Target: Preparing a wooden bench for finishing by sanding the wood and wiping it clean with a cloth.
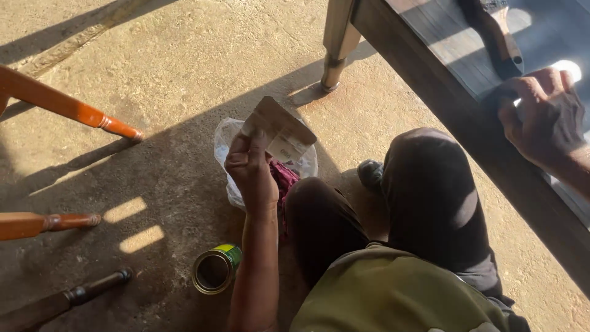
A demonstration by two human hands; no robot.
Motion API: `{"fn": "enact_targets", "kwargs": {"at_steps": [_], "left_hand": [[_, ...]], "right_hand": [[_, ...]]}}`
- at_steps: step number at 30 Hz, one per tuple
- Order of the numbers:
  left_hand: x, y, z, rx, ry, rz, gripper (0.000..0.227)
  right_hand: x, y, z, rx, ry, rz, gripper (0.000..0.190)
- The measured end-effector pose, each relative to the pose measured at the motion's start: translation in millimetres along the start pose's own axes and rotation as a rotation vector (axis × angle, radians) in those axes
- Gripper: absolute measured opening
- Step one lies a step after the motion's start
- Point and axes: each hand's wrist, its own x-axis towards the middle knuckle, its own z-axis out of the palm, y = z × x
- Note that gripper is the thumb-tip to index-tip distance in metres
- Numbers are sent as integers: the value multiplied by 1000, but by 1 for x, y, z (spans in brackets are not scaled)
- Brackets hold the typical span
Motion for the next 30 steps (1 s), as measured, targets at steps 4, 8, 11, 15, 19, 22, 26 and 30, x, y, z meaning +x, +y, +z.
{"fn": "enact_targets", "kwargs": {"at_steps": [4, 8, 11, 15, 19, 22, 26, 30], "left_hand": [[7, -4, 25, 167, -56, 47, 15], [17, 1, 68, 194, -107, 68, 15], [24, 2, 104, 224, -170, 52, 16], [44, -7, 151, 80, -178, -90, 20], [59, 14, 200, 190, -189, -167, 39], [65, -9, 216, 138, -307, 6, 24], [61, -29, 226, 143, -256, 36, 22], [61, -44, 239, 184, -177, 74, 28]], "right_hand": [[60, -36, -13, 232, -22, -161, 40], [143, -105, -42, 368, 137, -571, 57], [184, -114, -32, 442, 374, -908, 51], [229, -84, 6, 702, 105, -816, 29], [274, -42, 2, 1364, -333, -501, 29], [292, -16, 14, 1826, -630, -512, 34], [296, -11, 36, 1841, -781, -490, 34], [291, -11, 48, 1885, -710, -328, 30]]}}
